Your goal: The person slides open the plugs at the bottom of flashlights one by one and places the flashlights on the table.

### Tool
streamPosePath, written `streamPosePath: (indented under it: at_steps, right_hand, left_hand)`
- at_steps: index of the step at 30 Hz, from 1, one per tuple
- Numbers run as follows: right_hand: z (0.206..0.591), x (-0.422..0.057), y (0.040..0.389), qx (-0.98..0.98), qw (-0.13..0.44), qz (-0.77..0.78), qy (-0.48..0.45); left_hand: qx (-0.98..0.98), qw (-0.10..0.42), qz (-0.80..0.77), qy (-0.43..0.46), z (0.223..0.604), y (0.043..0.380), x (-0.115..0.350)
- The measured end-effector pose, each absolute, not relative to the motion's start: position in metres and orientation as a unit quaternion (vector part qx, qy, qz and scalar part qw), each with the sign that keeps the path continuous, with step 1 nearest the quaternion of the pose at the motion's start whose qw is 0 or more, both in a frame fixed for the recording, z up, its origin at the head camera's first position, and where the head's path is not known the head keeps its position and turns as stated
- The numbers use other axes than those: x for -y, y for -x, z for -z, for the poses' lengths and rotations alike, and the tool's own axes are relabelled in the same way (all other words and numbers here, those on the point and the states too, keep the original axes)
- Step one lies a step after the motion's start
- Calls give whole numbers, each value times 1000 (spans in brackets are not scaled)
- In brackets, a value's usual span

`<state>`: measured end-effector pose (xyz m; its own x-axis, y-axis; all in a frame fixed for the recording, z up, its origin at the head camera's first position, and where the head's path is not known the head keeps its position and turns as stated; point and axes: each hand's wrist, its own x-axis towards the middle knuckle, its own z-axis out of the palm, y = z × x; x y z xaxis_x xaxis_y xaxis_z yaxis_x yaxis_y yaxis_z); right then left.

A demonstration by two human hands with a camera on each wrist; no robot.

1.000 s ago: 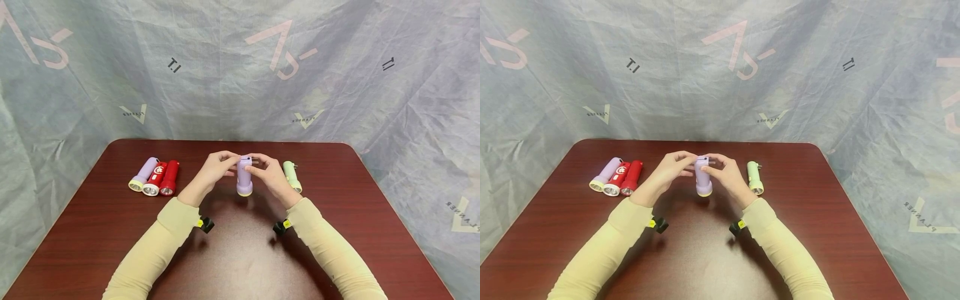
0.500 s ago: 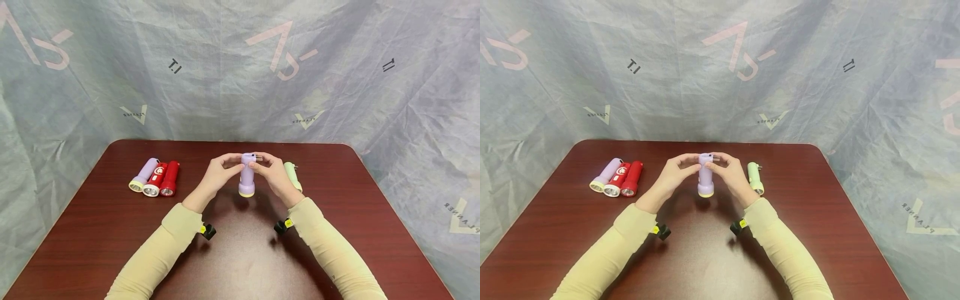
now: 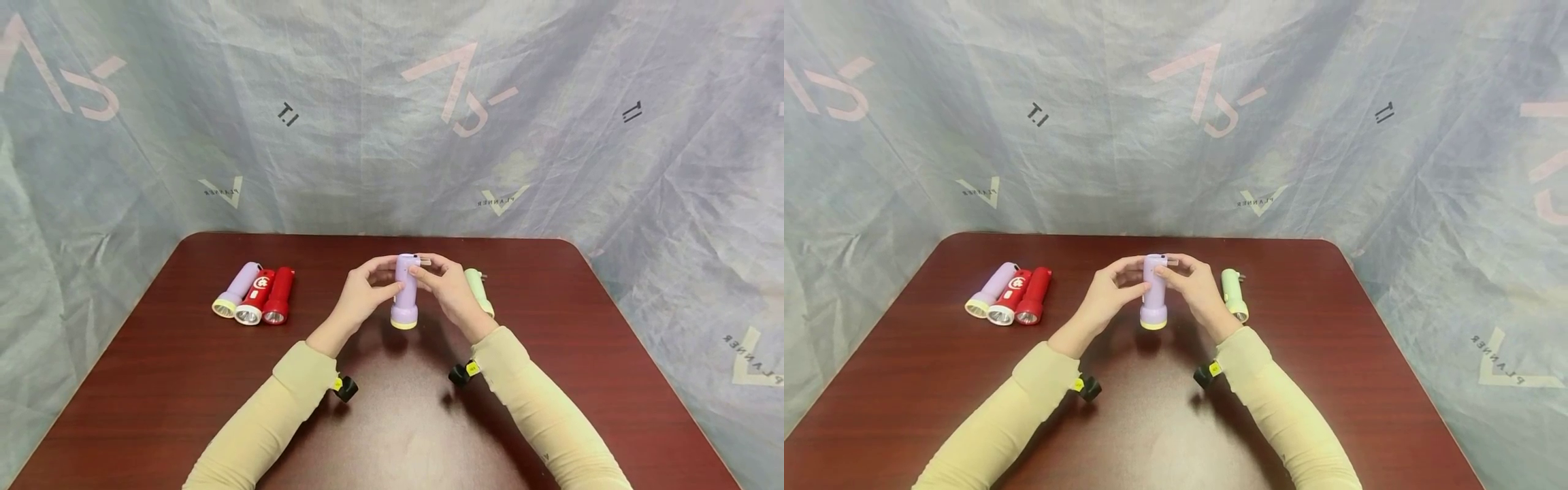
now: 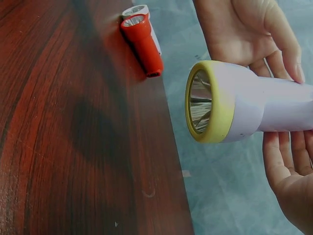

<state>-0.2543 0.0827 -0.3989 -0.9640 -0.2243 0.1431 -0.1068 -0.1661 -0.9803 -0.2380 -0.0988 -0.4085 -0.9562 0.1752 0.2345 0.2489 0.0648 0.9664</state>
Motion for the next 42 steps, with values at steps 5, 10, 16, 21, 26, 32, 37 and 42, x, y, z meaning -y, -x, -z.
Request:
streamPosePath:
  at_steps: [5, 10, 16, 21, 26, 32, 37, 42]
  right_hand:
    - [401, -84, 254, -645, 39, 753, 126]
    - [402, -85, 254, -651, 38, 748, 127]
    - [402, -86, 252, -657, 41, 741, 133]
    - [405, -87, 250, -648, 50, 748, 132]
    - [414, -88, 245, -640, 65, 755, 129]
    - [423, -89, 239, -643, 78, 752, 127]
    - [429, -91, 236, -658, 71, 739, 125]
    - [432, -92, 235, -678, 43, 723, 123]
  left_hand:
    - [726, 35, 669, 154, 412, 239, 97]
    - [722, 30, 674, 151, 411, 238, 96]
    - [720, 15, 681, 137, 407, 236, 96]
    - [713, -3, 689, 127, 404, 235, 95]
    - [695, -18, 710, 111, 402, 236, 94]
    - [675, -24, 730, 107, 398, 236, 92]
    - [671, -23, 734, 101, 397, 238, 92]
    - [668, -23, 738, 91, 399, 242, 88]
